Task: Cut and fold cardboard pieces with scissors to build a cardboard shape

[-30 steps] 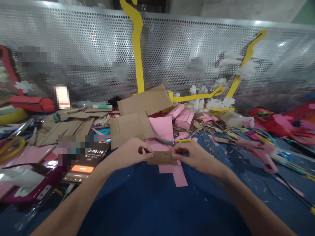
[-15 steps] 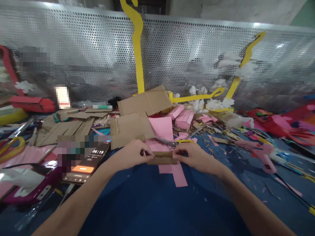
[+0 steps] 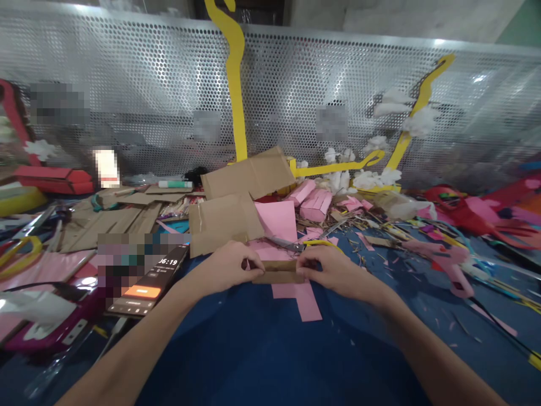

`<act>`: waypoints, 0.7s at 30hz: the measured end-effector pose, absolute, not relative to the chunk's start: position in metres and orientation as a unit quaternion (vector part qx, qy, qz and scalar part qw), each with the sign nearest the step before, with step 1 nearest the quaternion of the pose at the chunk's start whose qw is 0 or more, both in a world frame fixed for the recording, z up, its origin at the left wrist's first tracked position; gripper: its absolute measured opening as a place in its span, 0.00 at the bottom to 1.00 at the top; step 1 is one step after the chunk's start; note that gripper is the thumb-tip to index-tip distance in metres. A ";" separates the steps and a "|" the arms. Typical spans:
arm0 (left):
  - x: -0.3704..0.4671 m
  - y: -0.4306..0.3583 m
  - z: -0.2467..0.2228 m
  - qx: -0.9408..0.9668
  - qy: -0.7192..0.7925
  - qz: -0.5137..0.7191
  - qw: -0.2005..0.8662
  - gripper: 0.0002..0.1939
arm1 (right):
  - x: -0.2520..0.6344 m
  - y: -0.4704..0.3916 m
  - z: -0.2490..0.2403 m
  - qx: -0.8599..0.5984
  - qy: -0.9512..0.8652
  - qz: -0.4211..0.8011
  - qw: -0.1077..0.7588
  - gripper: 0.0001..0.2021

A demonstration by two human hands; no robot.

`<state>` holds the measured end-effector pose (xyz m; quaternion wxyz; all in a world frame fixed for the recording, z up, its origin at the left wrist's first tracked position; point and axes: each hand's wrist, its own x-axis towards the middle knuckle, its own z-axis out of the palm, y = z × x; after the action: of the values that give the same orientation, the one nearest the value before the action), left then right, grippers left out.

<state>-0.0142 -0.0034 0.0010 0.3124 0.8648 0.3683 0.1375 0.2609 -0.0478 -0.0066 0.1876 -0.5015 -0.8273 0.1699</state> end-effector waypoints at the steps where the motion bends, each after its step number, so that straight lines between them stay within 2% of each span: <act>1: -0.014 -0.004 0.001 0.865 0.371 0.136 0.309 0.11 | 0.261 -0.048 -0.007 -0.502 -0.827 0.168 0.187 0.05; 7: -0.012 -0.003 0.000 0.869 0.371 0.143 0.295 0.11 | 0.260 -0.049 -0.008 -0.502 -0.830 0.161 0.184 0.04; 11: -0.012 -0.003 0.001 0.857 0.356 0.155 0.339 0.10 | 0.255 -0.054 -0.003 -0.493 -0.831 0.156 0.206 0.02; 14: -0.011 -0.003 0.002 0.834 0.340 0.187 0.392 0.09 | 0.251 -0.059 0.002 -0.475 -0.836 0.159 0.223 0.06; 17: -0.012 -0.001 0.000 0.791 0.329 0.225 0.464 0.09 | 0.248 -0.060 -0.001 -0.494 -0.816 0.175 0.243 0.15; 21: -0.009 -0.002 -0.002 0.718 0.329 0.274 0.549 0.17 | 0.245 -0.053 -0.014 -0.552 -0.729 0.210 0.345 0.29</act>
<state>-0.0090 -0.0019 -0.0015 0.5489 0.7179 0.3292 0.2737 0.2449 -0.0535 -0.0141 0.3454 -0.5523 -0.7291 0.2098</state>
